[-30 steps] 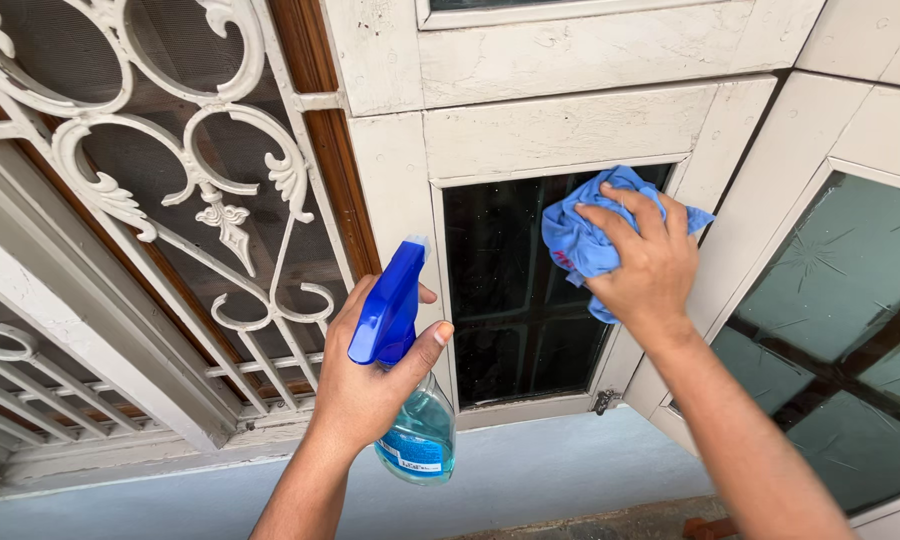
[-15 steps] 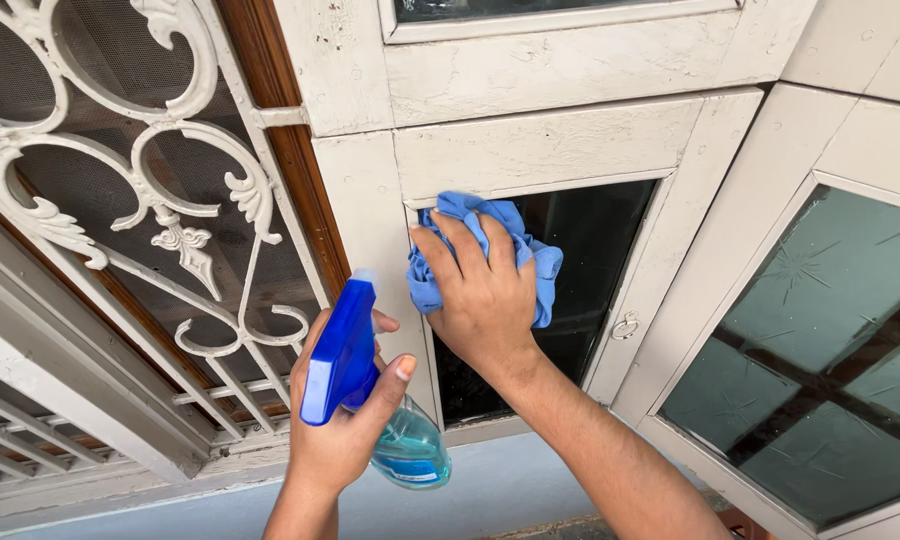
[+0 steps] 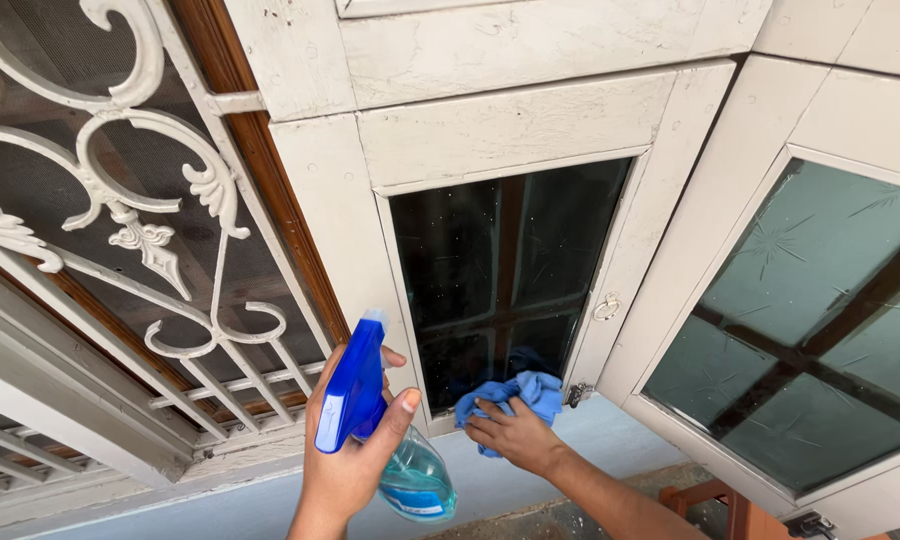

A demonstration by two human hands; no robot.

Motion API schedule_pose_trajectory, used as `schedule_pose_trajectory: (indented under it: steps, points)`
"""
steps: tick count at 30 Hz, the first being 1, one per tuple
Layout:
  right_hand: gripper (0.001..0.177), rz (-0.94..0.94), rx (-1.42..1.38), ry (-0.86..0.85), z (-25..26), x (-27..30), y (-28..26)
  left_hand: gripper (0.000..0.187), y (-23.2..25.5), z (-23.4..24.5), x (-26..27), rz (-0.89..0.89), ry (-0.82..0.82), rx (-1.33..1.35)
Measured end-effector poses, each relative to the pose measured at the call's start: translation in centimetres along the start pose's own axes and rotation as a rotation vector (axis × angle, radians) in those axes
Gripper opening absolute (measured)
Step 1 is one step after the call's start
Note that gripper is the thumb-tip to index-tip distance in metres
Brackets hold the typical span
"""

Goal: The person sprays cleaning liquid onto various glass panes of a window and wipes them with a blue cloth.

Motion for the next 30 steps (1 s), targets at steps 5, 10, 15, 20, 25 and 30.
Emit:
schedule_pose_trajectory:
  steps: [5,10,15,20,25,30]
  points:
    - [0.045,-0.138,-0.295,-0.001,-0.3,0.4,2.3,0.043,-0.4,1.5,1.0,-0.036,0.030,-0.017]
    - [0.057,-0.426,-0.173,0.428,12.9,-3.0,10.2,0.040,-0.7,2.1,1.6,-0.078,0.045,-0.083]
    - [0.054,-0.552,-0.068,0.617,25.7,-6.3,18.6,0.042,0.1,0.7,1.3,-0.102,-0.041,-0.132]
    - [0.047,-0.606,-0.093,0.656,29.4,-4.7,22.8,0.041,-0.5,-1.1,0.8,-0.075,-0.104,-0.100]
    - [0.050,-0.902,-0.135,0.691,28.7,-1.4,24.2,0.041,-2.2,-1.1,0.7,-0.028,-0.076,-0.135]
    - [0.066,-1.038,-0.194,0.649,27.7,0.1,24.3,0.052,-4.7,0.6,0.4,0.071,-0.014,-0.189]
Point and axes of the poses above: each hand's wrist, its own x-axis away from the middle knuckle, its own z-axis out of the back of the hand, y = z × x, the point moved 6 cm from there along -x, towards the middle knuckle, and after that the axes turned 4 degrees about x, right-handed, at the moved point
